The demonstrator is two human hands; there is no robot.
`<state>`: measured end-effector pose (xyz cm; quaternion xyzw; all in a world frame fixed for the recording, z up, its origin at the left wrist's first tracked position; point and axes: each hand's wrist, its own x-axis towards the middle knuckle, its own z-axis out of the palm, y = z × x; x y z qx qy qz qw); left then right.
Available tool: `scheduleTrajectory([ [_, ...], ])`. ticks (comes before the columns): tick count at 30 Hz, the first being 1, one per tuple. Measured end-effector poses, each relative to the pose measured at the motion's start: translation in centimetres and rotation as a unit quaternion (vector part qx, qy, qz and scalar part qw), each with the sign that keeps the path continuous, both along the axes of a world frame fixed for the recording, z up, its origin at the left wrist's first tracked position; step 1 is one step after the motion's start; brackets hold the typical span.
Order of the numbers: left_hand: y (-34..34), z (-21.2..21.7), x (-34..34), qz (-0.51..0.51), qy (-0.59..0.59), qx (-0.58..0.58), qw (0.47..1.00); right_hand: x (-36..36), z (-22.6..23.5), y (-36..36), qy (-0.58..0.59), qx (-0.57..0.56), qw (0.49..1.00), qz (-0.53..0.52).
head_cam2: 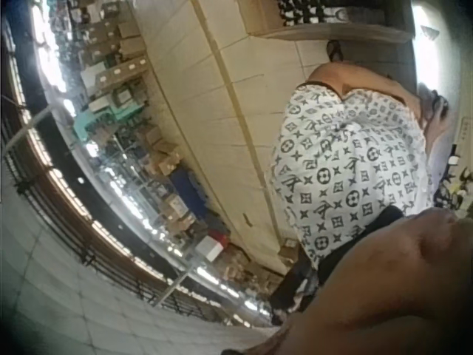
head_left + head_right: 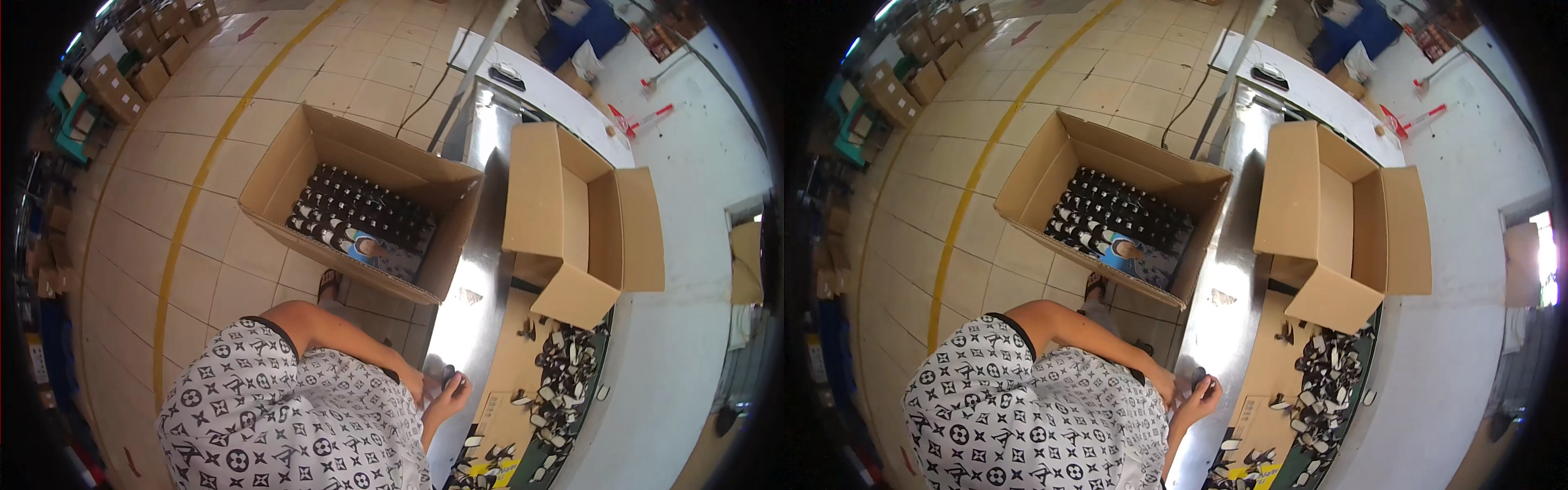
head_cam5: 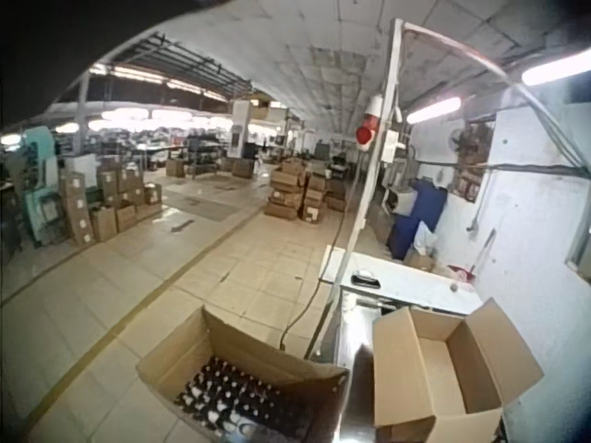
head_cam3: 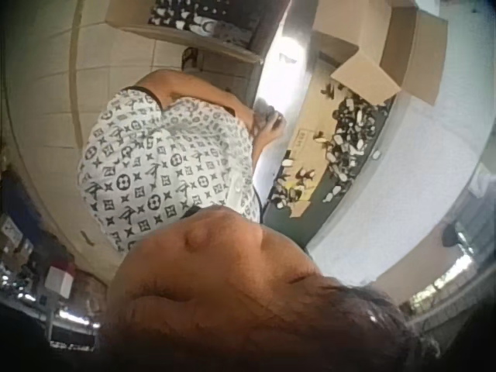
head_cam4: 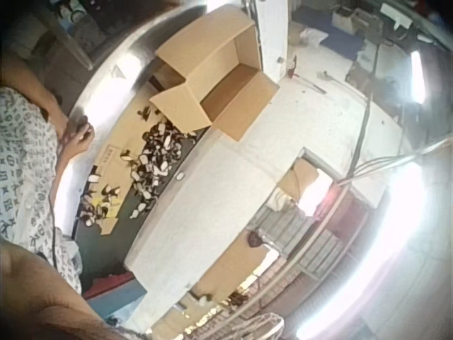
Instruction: Sorting and placing small shoe components into individual compartments within a shipping box.
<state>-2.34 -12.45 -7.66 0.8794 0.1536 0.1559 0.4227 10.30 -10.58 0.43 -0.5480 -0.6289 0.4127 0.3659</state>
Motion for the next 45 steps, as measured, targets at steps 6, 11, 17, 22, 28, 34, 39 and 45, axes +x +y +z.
scheduleTrajectory([
  [6, -3.5, -0.8, -4.0, 0.276, -0.151, -0.253, 0.915, -1.6, 6.1, 1.8, -0.151, 0.161, 0.975, 0.039],
  [11, -6.4, 5.4, -13.0, 0.35, -0.374, -0.62, 0.595, -10.4, 12.9, 0.8, -0.171, 0.102, 0.947, 0.251],
  [17, -13.8, 5.8, -21.9, 0.332, -0.331, -0.376, 0.8, -23.8, 16.9, -0.1, -0.276, -0.05, 0.747, 0.603],
  [22, -24.4, 6.9, -28.5, 0.605, 0.212, -0.353, 0.682, -36.7, 14.4, 2.0, -0.174, -0.191, 0.815, 0.519],
  [28, -37.8, 2.0, -30.3, 0.676, 0.266, -0.503, 0.469, -47.7, -4.1, -1.4, -0.236, 0.107, 0.676, 0.69],
  [34, -46.4, -5.8, -21.6, 0.748, 0.146, -0.608, 0.223, -49.7, -12.3, -4.8, -0.35, 0.256, 0.547, 0.716],
  [39, -45.5, -7.7, -14.9, 0.69, 0.03, -0.674, 0.26, -49.8, -13.1, -5.0, -0.359, 0.246, 0.552, 0.711],
  [45, -46.7, -9.4, -10.1, 0.711, 0.022, -0.652, 0.263, -49.5, -11.8, -3.9, -0.351, 0.133, 0.583, 0.72],
])
